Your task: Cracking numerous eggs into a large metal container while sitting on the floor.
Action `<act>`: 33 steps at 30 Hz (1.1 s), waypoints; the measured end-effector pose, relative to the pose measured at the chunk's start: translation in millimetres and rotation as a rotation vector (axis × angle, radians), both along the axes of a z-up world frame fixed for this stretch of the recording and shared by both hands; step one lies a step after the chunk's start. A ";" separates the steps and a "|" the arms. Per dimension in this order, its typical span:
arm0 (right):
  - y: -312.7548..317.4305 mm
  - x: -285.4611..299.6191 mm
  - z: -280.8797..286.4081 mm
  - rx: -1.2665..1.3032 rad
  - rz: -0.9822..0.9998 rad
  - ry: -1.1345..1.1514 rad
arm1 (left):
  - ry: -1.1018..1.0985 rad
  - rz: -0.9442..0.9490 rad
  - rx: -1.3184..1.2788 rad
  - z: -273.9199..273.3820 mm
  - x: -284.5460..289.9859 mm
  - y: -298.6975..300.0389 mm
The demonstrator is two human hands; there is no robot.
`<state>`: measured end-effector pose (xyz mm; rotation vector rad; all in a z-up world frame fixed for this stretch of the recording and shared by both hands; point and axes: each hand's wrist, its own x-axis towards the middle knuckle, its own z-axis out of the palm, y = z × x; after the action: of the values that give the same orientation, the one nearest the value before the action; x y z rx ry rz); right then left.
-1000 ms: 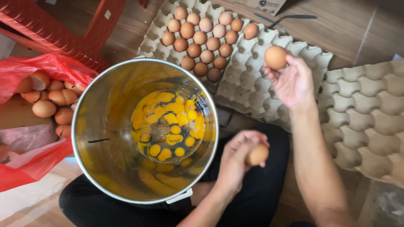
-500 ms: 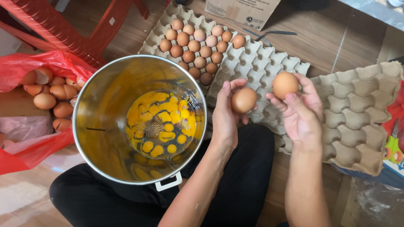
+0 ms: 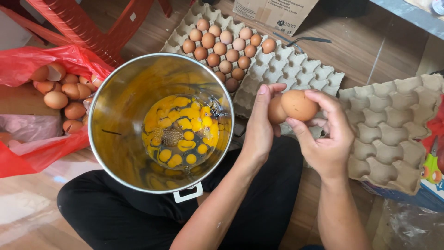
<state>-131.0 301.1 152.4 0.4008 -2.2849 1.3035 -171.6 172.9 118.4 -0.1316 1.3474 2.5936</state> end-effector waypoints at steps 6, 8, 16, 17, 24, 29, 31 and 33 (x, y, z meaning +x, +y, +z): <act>12.5 -5.9 2.7 -0.706 0.196 -0.316 | 0.002 -0.009 -0.015 9.8 2.0 -14.0; 22.9 -10.2 0.8 -0.879 0.306 -0.382 | 0.016 -0.018 -0.027 10.2 1.7 -16.4; 38.5 -14.6 -12.5 -1.094 0.468 -0.569 | 0.591 0.137 -0.704 69.3 16.8 -63.4; 33.5 -15.6 -7.9 -1.096 0.473 -0.568 | 0.593 0.140 -0.708 73.1 16.8 -71.2; -15.9 -21.4 23.1 -0.925 0.515 -0.557 | 0.813 0.074 -0.968 101.9 19.8 -114.4; -39.3 -22.6 25.2 -0.853 0.525 -0.520 | 0.791 0.128 -1.010 108.2 24.4 -136.0; -49.3 -21.4 30.5 -0.811 0.519 -0.526 | 0.783 0.162 -1.019 108.7 26.9 -141.7; -62.1 -18.7 33.5 -0.770 0.463 -0.482 | 0.786 0.177 -1.048 109.3 28.6 -147.7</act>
<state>-149.7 239.0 185.9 0.3700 -1.8499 2.6019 -143.0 25.3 227.7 0.6975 2.9331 1.7689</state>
